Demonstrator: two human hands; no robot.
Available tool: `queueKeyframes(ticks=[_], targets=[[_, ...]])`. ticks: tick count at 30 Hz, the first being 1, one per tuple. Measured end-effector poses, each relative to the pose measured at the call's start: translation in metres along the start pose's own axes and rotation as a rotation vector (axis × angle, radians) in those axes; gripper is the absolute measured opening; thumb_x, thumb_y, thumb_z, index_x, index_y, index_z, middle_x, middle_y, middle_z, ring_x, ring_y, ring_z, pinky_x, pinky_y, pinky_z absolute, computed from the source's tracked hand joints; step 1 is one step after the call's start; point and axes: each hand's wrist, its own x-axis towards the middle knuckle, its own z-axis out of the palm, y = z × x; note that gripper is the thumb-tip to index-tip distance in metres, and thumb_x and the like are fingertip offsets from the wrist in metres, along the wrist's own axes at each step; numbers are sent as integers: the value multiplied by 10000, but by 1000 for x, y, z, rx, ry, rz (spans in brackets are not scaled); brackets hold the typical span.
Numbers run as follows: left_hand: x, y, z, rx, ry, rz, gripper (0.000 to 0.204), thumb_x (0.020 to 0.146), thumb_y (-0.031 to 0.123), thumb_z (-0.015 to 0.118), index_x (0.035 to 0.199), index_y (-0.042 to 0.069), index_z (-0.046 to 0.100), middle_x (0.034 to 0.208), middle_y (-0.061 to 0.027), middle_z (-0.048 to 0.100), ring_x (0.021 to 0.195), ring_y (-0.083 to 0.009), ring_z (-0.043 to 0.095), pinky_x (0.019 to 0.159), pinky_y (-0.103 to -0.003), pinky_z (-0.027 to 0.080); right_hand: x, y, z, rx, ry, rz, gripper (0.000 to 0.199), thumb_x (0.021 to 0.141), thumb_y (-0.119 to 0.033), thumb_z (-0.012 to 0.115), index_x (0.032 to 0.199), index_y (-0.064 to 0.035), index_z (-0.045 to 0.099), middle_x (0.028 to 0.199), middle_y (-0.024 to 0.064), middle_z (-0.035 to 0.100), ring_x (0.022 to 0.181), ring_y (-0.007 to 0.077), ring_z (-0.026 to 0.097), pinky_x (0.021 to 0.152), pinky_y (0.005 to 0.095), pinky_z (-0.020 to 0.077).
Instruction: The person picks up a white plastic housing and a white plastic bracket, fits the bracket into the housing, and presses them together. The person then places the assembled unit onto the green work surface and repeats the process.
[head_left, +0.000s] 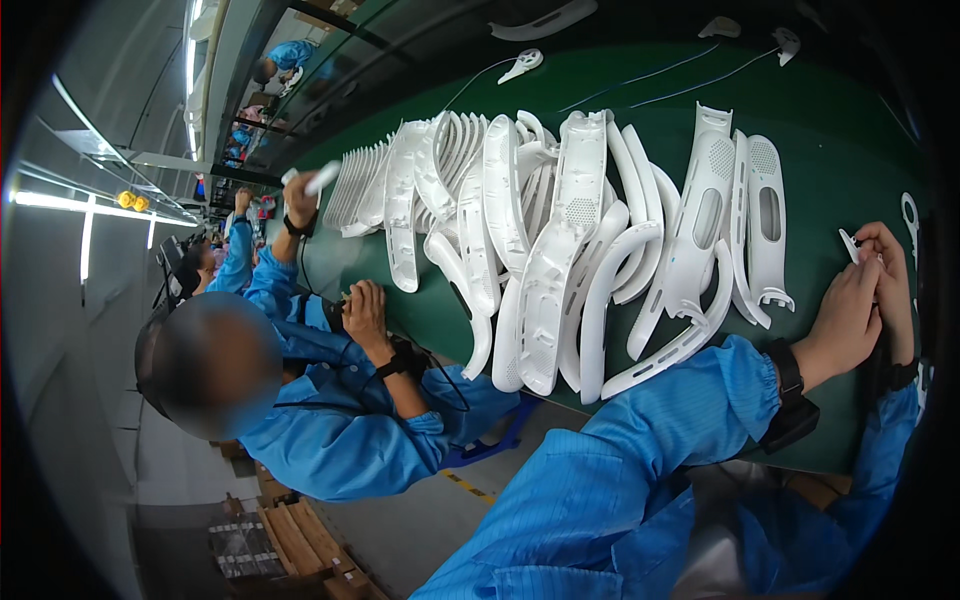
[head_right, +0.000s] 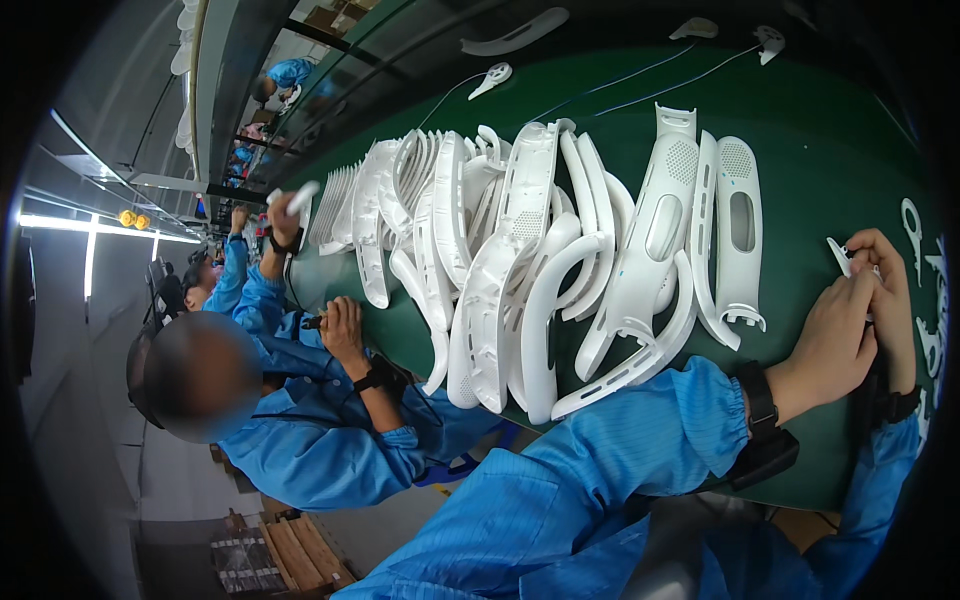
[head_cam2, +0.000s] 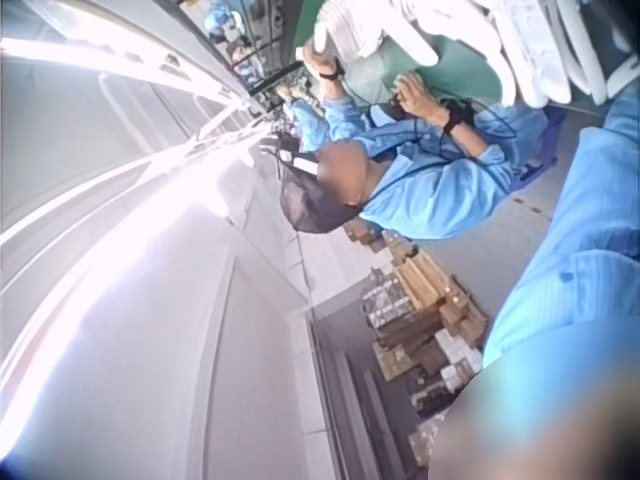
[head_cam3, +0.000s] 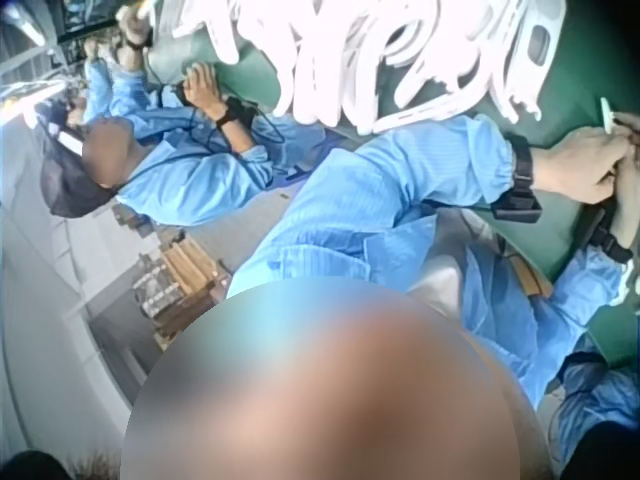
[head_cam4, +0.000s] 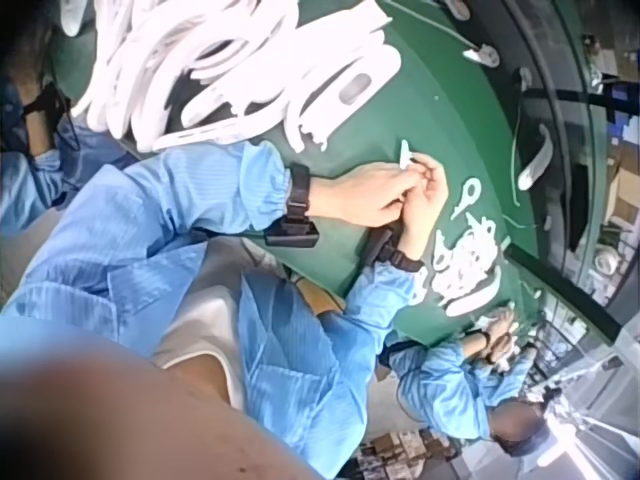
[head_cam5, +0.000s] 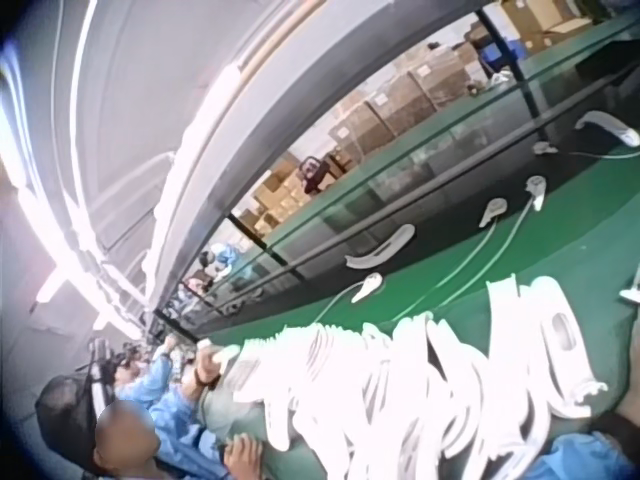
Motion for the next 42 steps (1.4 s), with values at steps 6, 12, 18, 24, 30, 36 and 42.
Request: queueKeyframes(ticks=[6,12,18,24,30,36,42], targets=[[1,3,-1,16,-9,-4,446,710,-56,519,1127,-68,361,975,-245,490,912,-424,485,781,-490,398,-1,-5,0,-30,-7,0,108,862,-46,523,970,-46,531,741,-60,410,668,19,379,581,175,290],[4,6,-2,9,-28,7,422,710,-54,523,1101,-53,368,958,-233,487,897,-412,486,767,-483,393,-1,-5,-3,-17,-22,-15,83,900,-73,538,974,-40,523,735,-59,412,655,12,373,563,170,287],[5,3,-7,27,-26,1,381,710,-53,531,1053,-26,368,959,-229,492,903,-412,487,771,-484,392,3,-6,4,0,-31,-12,85,895,-73,539,971,-39,524,744,-53,422,675,18,388,579,176,299],[7,2,-7,19,-30,1,372,709,-50,539,1036,-21,364,952,-232,493,900,-413,489,768,-488,391,5,-6,1,-51,-17,-37,95,876,-52,539,969,-35,525,752,-48,434,687,27,401,599,183,313],[3,2,-7,26,-28,13,368,707,-51,539,1029,-24,363,951,-233,493,898,-410,489,764,-485,390,2,-3,1,-28,-32,-35,139,835,-13,514,970,-44,527,789,-51,446,721,28,406,625,176,310],[5,-1,-6,32,-24,21,375,703,-52,541,1033,-27,365,950,-233,494,897,-413,490,763,-488,391,5,-1,1,-21,-15,-45,100,873,-44,535,972,-31,524,760,-42,446,694,30,410,606,181,317],[13,7,7,-16,36,37,406,722,-21,537,1104,-33,401,951,-271,531,898,-451,524,758,-520,418,12,0,-14,-131,50,-217,228,834,-51,560,1061,-34,556,824,-40,505,743,30,446,639,171,347]])
